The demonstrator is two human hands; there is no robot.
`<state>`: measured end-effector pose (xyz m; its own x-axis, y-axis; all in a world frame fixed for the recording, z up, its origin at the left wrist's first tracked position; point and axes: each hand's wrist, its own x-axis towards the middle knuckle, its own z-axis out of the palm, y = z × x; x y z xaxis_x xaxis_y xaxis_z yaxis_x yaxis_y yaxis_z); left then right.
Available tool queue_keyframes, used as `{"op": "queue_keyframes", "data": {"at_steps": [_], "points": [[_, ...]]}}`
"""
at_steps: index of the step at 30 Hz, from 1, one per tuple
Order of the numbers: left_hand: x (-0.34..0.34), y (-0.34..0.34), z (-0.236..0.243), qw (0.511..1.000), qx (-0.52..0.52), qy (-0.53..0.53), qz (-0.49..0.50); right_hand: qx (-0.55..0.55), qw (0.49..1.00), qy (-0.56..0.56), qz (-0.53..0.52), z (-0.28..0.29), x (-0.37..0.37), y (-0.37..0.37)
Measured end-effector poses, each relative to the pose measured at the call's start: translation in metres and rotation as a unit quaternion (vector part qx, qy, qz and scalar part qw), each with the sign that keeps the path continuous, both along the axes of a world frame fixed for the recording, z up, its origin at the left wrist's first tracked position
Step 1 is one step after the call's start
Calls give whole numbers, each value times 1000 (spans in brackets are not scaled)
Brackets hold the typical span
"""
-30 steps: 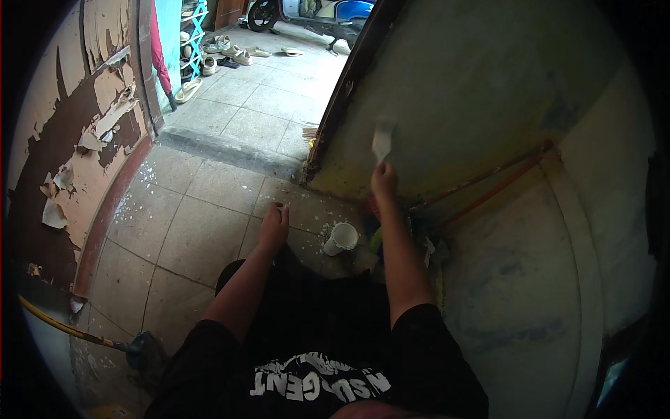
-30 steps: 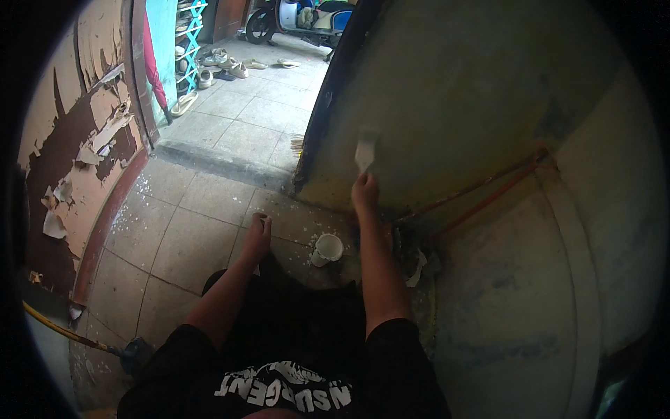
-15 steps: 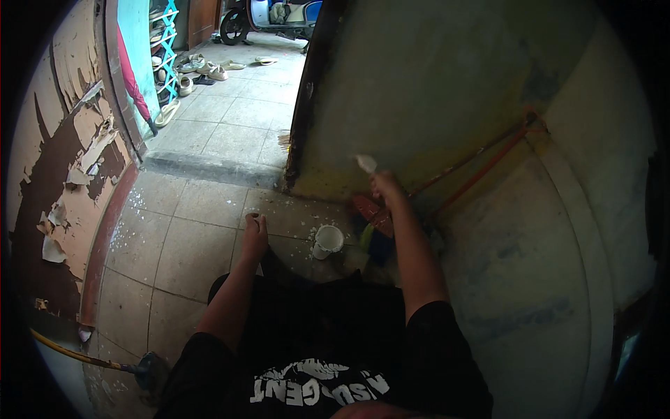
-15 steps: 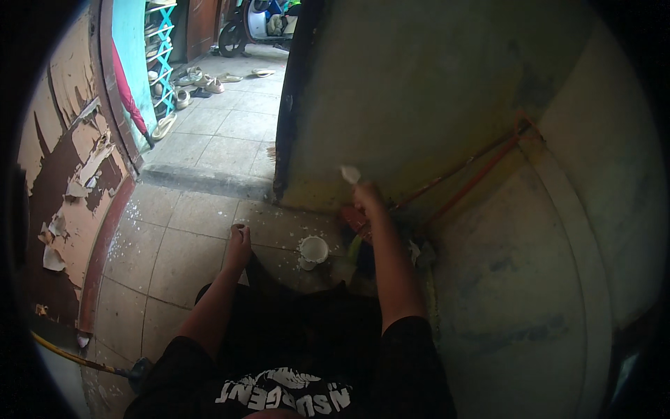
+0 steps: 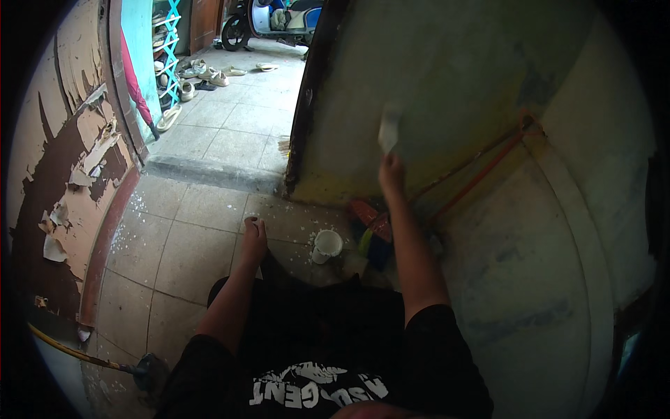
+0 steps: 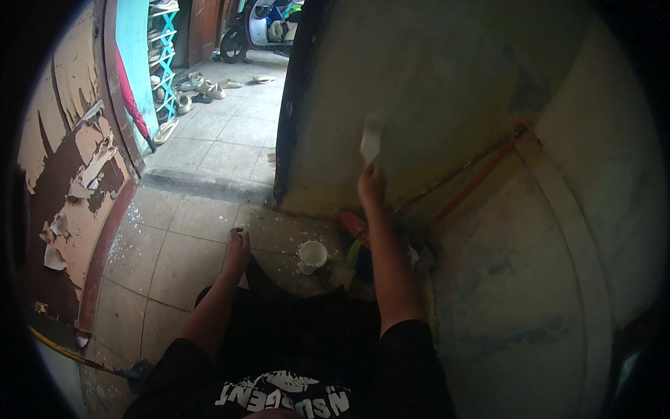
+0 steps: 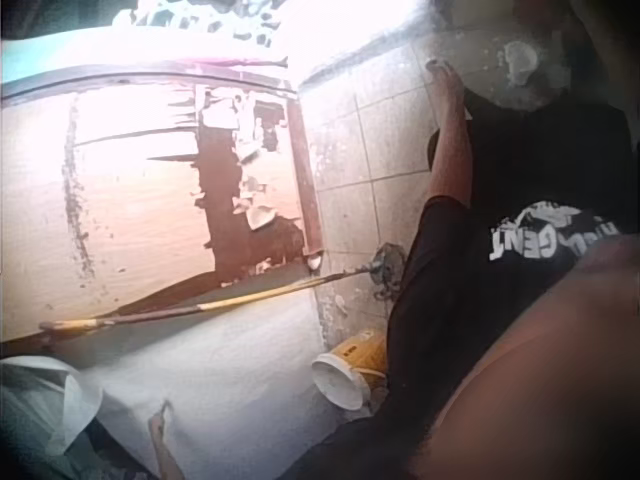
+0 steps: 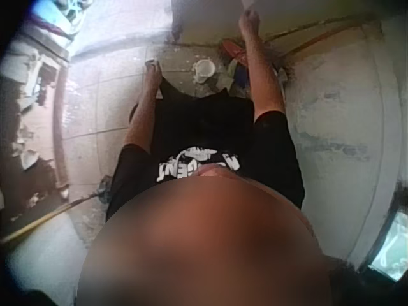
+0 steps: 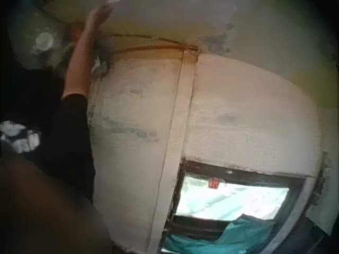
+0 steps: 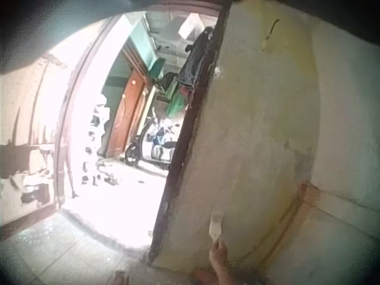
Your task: Patching a damaged wall using a putty knife and filler compound.
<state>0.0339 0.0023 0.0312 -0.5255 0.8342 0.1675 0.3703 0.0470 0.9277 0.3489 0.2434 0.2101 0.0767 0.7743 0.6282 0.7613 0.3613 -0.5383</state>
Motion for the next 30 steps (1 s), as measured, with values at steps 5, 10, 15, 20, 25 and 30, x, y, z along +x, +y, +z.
{"op": "queue_keyframes", "data": {"at_steps": [5,10,15,20,25,30], "points": [[4,5,3,999,-3,40,7,-429,903,4,10,-132,41,-3],[-4,-8,3,995,-49,83,-20,-367,928,-6,58,-100,72,-14],[-12,-2,-11,994,-50,101,-14,-362,914,170,64,-44,102,-63],[-6,5,-11,989,-43,141,-12,-242,872,419,76,-71,116,-86],[-22,6,-19,986,-92,140,-22,-229,765,589,126,-62,107,-75],[-23,7,-28,980,-88,179,-22,-232,705,656,137,-74,110,-66]]}}
